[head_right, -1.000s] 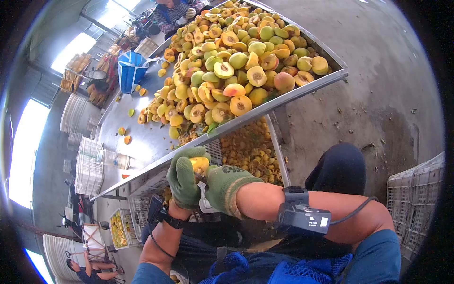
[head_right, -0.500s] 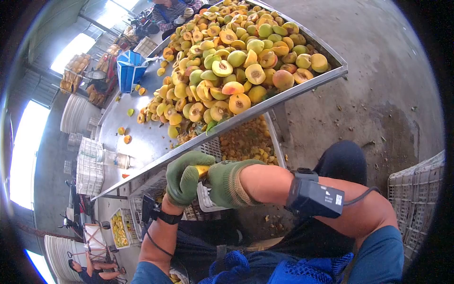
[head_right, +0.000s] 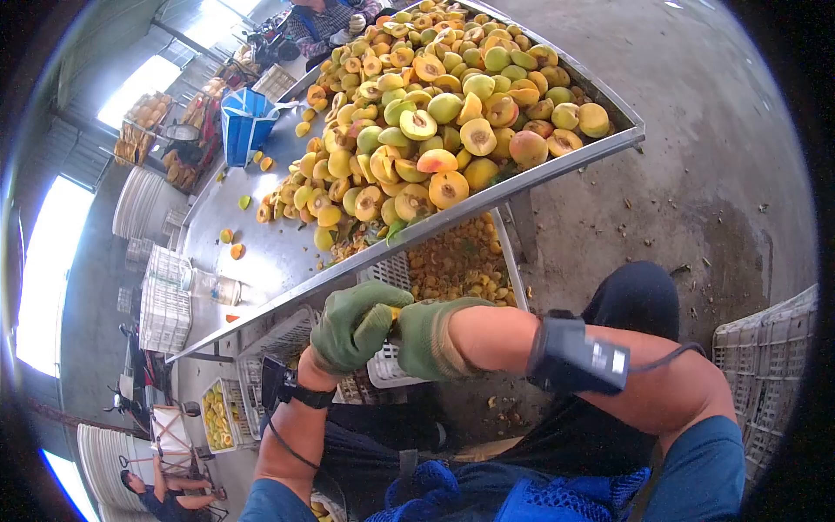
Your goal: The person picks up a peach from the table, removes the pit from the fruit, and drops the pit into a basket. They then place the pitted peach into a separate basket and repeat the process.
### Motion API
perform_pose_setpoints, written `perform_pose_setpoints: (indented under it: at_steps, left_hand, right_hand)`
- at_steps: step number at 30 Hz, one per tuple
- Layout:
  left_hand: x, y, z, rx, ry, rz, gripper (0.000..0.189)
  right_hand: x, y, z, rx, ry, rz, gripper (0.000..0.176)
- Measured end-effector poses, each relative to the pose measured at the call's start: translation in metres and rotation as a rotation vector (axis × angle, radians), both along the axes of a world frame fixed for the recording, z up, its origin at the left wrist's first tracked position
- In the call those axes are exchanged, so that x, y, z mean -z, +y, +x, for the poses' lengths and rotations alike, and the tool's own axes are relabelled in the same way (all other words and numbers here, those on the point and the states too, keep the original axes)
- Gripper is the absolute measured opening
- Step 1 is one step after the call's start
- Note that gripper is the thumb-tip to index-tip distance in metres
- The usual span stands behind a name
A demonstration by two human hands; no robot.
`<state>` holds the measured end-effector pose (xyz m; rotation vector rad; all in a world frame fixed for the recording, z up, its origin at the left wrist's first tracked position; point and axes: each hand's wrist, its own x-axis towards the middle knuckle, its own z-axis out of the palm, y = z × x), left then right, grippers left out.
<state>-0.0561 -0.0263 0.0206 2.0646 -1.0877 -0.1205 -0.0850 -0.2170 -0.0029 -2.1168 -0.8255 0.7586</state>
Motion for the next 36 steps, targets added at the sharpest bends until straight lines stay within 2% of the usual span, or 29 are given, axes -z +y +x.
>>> perform_pose_setpoints:
  at_steps: [2,5,8,11,12,13,14,15,17,18,20,23,24,26,27,29,32,35,36]
  left_hand:
    - [-0.004,-0.001,-0.003,-0.044,0.095,0.012,0.021]
    - [0.002,0.003,0.001,-0.015,0.002,-0.003,0.02]
    - [0.001,0.0,0.005,0.074,-0.216,0.087,0.021]
    - [0.006,0.003,0.005,0.1,-0.324,0.194,0.025]
    - [0.01,0.004,0.004,0.055,-0.244,0.124,0.028]
    - [0.013,0.006,0.003,0.008,-0.168,0.054,0.03]
    - [0.013,0.007,0.003,-0.04,-0.095,-0.017,0.033]
    - [0.013,0.005,0.0,-0.096,0.086,-0.171,0.036]
    - [0.014,-0.005,-0.012,-0.202,0.452,-0.479,0.042]
    - [0.013,-0.008,-0.016,-0.277,0.376,-0.425,0.066]
    - [0.009,-0.007,-0.015,-0.277,0.417,-0.379,0.064]
    - [0.004,-0.006,-0.014,-0.333,0.576,-0.396,0.051]
    - [0.003,-0.006,-0.014,-0.359,0.645,-0.419,0.045]
    - [0.001,-0.007,-0.017,-0.371,0.545,-0.412,0.042]
    - [0.001,-0.007,-0.019,-0.375,0.499,-0.401,0.041]
    - [0.006,-0.004,-0.016,-0.286,0.252,-0.344,0.037]
    - [0.003,-0.004,-0.012,-0.18,-0.072,-0.225,0.03]
    - [0.003,-0.006,-0.007,-0.133,-0.289,-0.14,0.022]
    - [0.003,-0.006,-0.005,-0.128,-0.349,-0.12,0.019]
  right_hand:
    - [-0.005,0.002,-0.005,0.107,0.03,-0.006,0.026]
    - [-0.018,-0.003,-0.009,0.107,-0.002,0.032,0.027]
    - [-0.027,-0.008,-0.006,0.08,0.122,-0.013,0.027]
    - [-0.032,-0.011,-0.005,0.037,0.222,-0.006,0.023]
    - [-0.025,-0.009,-0.004,0.019,0.255,0.014,0.023]
    - [0.007,-0.004,0.003,-0.005,0.279,0.059,0.022]
    - [0.009,-0.004,0.005,0.027,0.334,0.094,0.022]
    - [0.011,-0.003,0.007,0.06,0.388,0.131,0.022]
    - [-0.022,-0.006,0.003,0.244,0.565,0.189,0.024]
    - [-0.025,-0.007,0.003,0.243,0.62,0.181,0.023]
    - [-0.027,-0.009,0.003,0.247,0.736,0.167,0.024]
    - [-0.007,-0.001,-0.002,0.205,0.479,0.333,0.024]
    - [-0.003,0.003,-0.004,0.233,0.486,0.329,0.023]
    - [0.001,0.009,-0.005,0.29,0.493,0.321,0.021]
    - [-0.007,0.007,-0.004,0.267,0.58,0.252,0.021]
    - [-0.03,-0.002,0.002,0.219,0.748,0.116,0.02]
    - [-0.031,-0.005,0.003,0.18,0.767,0.075,0.021]
    - [-0.044,-0.008,-0.003,0.149,0.732,0.129,0.02]
    - [-0.023,-0.003,-0.001,0.076,0.442,0.23,0.018]
